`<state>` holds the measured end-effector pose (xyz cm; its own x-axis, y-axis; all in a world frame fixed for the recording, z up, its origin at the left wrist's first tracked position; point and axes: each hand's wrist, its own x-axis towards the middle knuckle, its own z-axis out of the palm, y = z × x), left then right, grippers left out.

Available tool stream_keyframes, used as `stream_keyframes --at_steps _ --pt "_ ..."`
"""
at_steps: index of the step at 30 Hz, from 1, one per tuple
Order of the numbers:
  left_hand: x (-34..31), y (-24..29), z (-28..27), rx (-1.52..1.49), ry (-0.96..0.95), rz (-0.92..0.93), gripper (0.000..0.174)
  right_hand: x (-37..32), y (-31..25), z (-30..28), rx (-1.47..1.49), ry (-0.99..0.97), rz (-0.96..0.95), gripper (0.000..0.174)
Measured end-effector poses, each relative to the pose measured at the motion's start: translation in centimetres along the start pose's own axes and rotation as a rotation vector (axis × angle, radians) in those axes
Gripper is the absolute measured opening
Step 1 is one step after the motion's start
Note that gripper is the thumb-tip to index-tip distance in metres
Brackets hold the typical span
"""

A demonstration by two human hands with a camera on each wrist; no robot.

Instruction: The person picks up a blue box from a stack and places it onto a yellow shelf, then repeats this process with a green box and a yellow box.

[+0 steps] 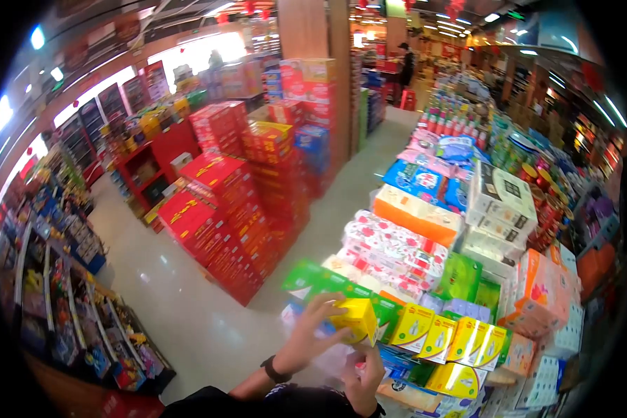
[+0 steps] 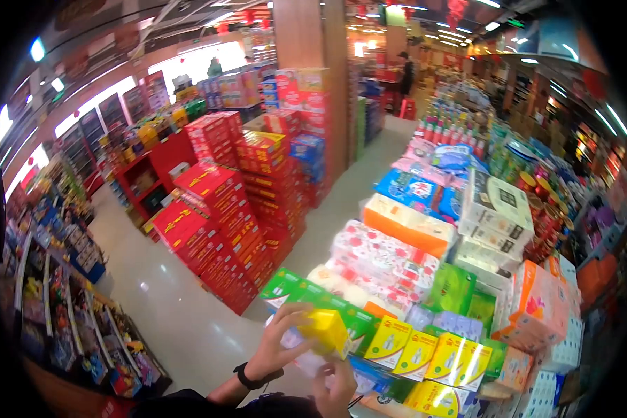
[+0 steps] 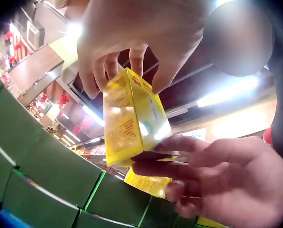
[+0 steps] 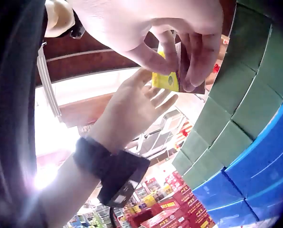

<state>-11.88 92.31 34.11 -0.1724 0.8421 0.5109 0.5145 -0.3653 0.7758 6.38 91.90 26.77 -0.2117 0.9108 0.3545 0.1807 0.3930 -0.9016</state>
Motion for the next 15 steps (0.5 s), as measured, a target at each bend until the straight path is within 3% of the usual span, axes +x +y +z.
stream_keyframes --at_steps 7,15 --pt "-8.8 -0.9 -5.9 0.137 0.32 -0.06 0.039 0.0 -2.7 4.3 0.038 -0.197 -0.156 0.012" --pt "-23.3 1.8 -15.0 0.321 0.666 -0.203 0.036 -6.9 -8.1 12.3 0.146 -0.559 -0.244 0.008"
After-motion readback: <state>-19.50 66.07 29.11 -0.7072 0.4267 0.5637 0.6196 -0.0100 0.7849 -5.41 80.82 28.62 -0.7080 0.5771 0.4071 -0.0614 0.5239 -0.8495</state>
